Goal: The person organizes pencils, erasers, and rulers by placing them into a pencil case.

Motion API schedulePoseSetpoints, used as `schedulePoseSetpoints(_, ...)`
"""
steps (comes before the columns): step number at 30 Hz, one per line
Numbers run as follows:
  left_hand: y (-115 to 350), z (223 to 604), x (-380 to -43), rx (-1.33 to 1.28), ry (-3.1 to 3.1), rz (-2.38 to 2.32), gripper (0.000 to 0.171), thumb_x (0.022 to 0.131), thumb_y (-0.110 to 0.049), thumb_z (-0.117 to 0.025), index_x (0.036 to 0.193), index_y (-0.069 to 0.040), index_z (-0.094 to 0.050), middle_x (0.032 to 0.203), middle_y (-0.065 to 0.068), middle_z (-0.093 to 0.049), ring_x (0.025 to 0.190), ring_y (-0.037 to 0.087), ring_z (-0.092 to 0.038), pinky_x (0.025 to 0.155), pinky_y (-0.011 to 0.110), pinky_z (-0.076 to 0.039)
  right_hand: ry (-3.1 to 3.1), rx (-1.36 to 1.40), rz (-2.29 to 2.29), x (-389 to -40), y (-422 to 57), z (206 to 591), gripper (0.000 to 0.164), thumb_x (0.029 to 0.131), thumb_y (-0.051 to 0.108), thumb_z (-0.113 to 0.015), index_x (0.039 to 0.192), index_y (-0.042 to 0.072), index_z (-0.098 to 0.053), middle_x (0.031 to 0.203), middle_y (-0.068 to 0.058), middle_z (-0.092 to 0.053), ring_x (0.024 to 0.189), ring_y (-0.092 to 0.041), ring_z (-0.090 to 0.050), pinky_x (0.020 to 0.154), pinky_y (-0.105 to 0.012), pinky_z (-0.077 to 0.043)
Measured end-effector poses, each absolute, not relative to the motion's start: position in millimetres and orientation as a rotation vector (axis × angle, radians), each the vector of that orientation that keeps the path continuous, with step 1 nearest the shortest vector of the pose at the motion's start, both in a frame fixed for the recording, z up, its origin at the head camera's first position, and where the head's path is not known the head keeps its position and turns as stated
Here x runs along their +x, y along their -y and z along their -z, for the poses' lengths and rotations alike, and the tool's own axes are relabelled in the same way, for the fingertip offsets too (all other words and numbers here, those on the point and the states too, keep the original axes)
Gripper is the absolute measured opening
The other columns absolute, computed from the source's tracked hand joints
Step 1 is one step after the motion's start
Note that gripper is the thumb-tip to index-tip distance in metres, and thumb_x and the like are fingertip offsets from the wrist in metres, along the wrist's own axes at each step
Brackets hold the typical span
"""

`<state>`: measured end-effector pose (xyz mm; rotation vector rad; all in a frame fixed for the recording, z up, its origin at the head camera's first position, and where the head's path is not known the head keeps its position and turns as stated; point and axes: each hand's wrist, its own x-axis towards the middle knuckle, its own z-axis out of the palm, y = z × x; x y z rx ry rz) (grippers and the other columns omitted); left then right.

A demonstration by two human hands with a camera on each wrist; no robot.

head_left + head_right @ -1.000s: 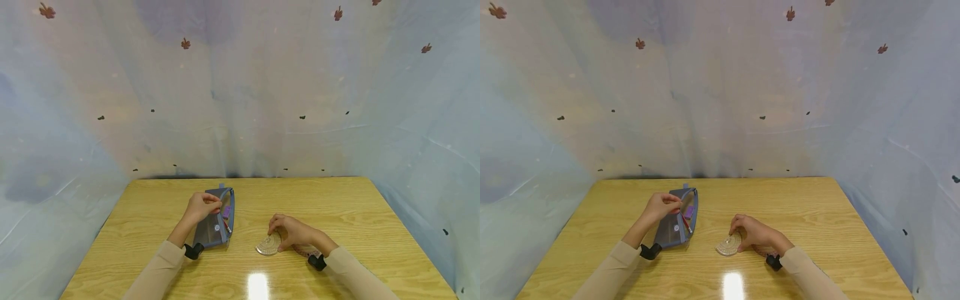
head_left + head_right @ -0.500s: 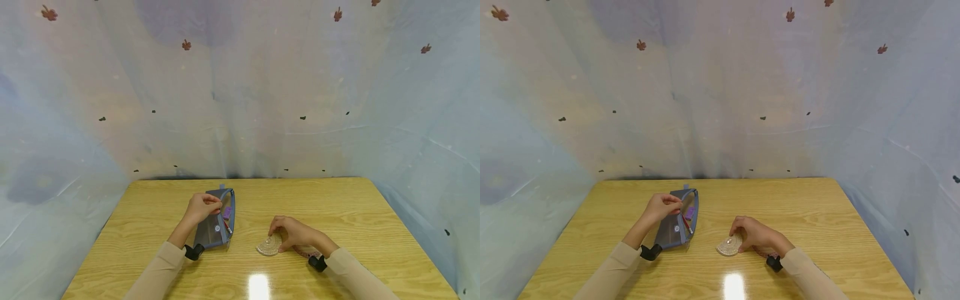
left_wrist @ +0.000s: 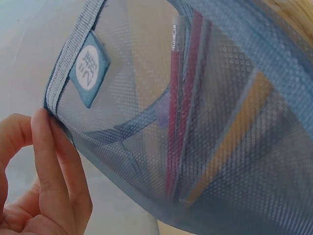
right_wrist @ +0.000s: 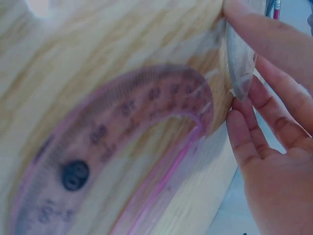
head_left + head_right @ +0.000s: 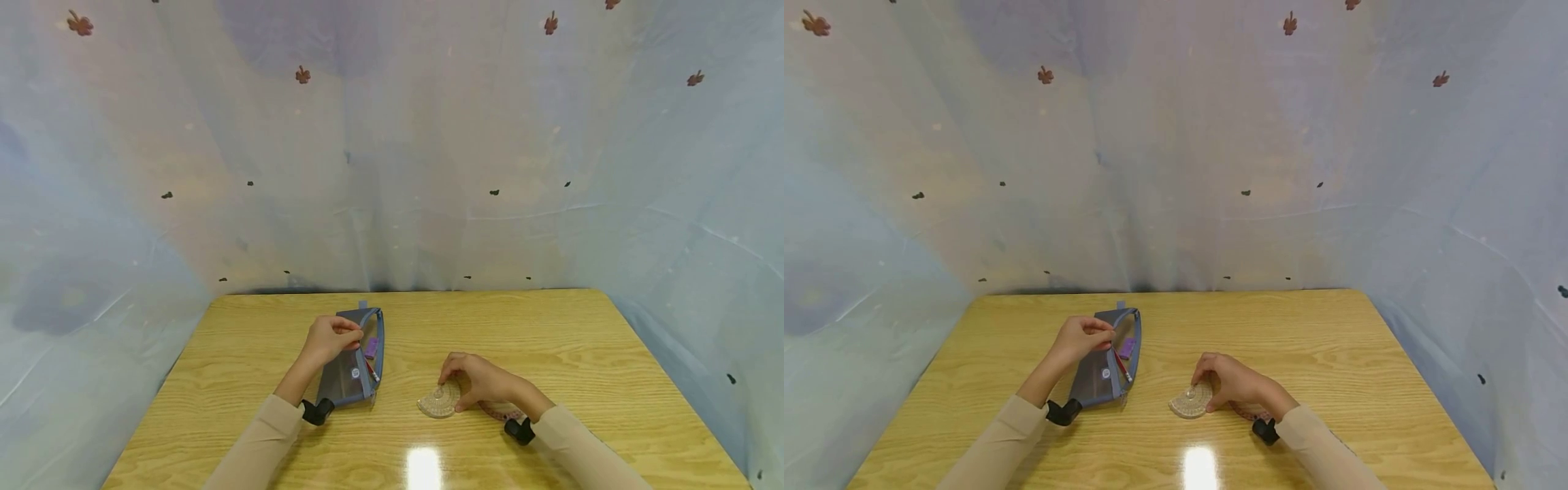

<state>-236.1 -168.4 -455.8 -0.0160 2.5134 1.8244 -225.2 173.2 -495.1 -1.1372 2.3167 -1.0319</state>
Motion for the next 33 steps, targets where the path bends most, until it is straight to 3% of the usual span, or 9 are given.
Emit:
schedulePoseSetpoints(18, 169.0, 455.5, -235.0, -0.012, -2.504, -1.831, 0.007, 0.089, -0.001, -0.073, 0.094, 0.005, -0.074, 0.084, 0.011, -0.070, 0.070, 0.022, -0.071, 0.068, 0.032, -0.062, -2.252, -1.155, 1.106, -225.6, -173.1, 494.1, 0.044, 0.077, 0.005, -0.086, 0.115, 0.006, -0.065, 0.113, -0.007, -0.064, 0.098, -0.025, -0.061, 0.086, -0.036, -0.055)
schedulePoseSetpoints(33, 169.0, 456.3, -236.5, -0.008, -2.494, -1.831, 0.007, 0.088, -0.002, -0.074, 0.093, 0.004, -0.074, 0.084, 0.011, -0.070, 0.070, 0.021, -0.071, 0.068, 0.032, -0.062, -2.190, -1.067, 1.157, -229.7, -176.1, 490.6, 0.039, 0.079, 0.000, -0.083, 0.115, 0.001, -0.068, 0.105, -0.011, -0.067, 0.083, -0.030, -0.063, 0.071, -0.030, -0.057)
